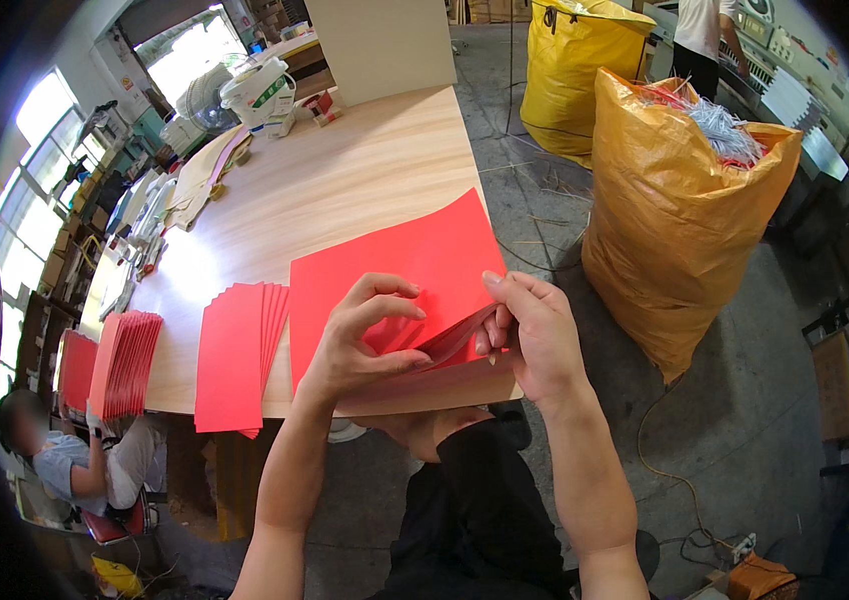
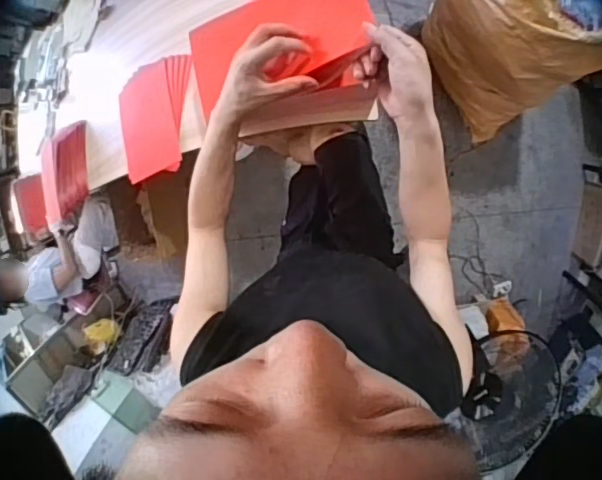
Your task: The person counts and sorts red paper envelopes by hand, picking them up from a pile and placing them into a new stack on a wooden table.
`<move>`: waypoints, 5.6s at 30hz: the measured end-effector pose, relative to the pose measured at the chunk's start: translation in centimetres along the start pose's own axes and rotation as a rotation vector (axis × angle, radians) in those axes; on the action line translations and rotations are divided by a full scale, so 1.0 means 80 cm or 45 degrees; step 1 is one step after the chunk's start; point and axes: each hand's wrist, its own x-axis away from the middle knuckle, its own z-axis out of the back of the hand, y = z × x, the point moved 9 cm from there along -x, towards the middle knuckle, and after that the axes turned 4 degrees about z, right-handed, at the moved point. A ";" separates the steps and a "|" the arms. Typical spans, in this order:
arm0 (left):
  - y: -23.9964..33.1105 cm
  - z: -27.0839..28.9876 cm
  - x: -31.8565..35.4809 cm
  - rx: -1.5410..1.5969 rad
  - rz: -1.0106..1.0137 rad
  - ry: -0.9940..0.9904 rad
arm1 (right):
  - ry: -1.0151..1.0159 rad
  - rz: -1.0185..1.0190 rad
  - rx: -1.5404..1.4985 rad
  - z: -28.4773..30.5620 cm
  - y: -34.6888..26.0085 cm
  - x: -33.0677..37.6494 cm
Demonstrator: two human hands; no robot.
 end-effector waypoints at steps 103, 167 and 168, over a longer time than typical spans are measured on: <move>0.008 -0.010 -0.008 -0.007 -0.015 -0.007 | -0.074 0.175 0.082 0.010 -0.004 -0.005; 0.010 -0.034 -0.007 -0.514 -0.039 -0.051 | 0.033 0.640 2.167 -0.005 -0.061 0.044; 0.010 -0.031 -0.008 -0.469 -0.024 -0.035 | 0.086 0.683 2.048 -0.018 -0.074 0.046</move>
